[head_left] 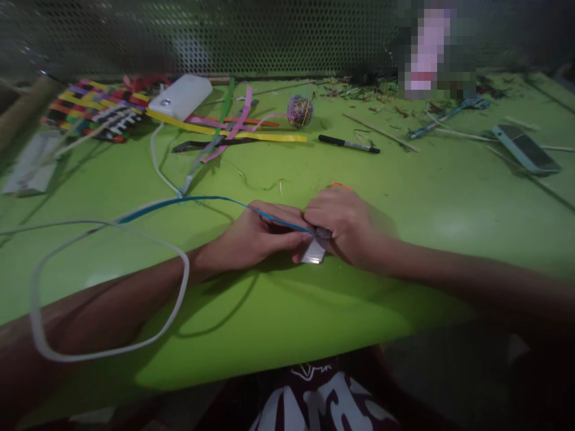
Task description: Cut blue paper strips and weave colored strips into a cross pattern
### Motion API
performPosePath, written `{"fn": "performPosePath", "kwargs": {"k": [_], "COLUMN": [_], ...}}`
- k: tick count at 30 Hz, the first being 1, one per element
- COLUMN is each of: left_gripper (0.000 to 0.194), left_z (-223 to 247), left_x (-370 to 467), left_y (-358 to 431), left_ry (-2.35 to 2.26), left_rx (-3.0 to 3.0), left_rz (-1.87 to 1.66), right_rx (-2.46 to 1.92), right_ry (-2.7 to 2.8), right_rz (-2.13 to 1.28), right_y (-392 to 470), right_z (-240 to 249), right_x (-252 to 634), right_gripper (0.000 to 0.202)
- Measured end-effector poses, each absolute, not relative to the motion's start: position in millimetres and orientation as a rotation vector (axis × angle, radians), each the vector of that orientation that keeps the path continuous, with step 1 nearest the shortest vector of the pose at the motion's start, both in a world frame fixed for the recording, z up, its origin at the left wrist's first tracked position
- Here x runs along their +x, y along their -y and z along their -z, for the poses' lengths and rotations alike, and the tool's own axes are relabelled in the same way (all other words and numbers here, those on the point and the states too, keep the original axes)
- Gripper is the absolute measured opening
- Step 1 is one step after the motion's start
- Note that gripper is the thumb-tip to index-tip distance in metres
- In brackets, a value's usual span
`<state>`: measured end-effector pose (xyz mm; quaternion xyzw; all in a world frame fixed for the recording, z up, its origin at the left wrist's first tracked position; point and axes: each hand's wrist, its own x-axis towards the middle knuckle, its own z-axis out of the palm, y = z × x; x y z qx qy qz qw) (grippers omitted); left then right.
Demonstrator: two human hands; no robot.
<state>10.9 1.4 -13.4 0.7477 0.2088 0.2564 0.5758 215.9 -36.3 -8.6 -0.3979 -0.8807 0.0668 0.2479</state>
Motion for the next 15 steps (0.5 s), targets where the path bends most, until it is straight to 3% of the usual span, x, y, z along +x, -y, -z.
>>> {"fn": "performPosePath", "kwargs": {"k": [15], "left_gripper": [0.02], "left_z": [13.0], "left_x": [13.1], "left_y": [-1.5], "left_ry": [-0.47], "left_rx": [1.704], "left_rz": [-0.601], "right_rx": [-1.073], "right_ry": [2.401], "right_rz": [-0.174], "right_y": [37.2], "right_z": [6.4], "right_x": [214.3], "right_gripper": [0.028]}}
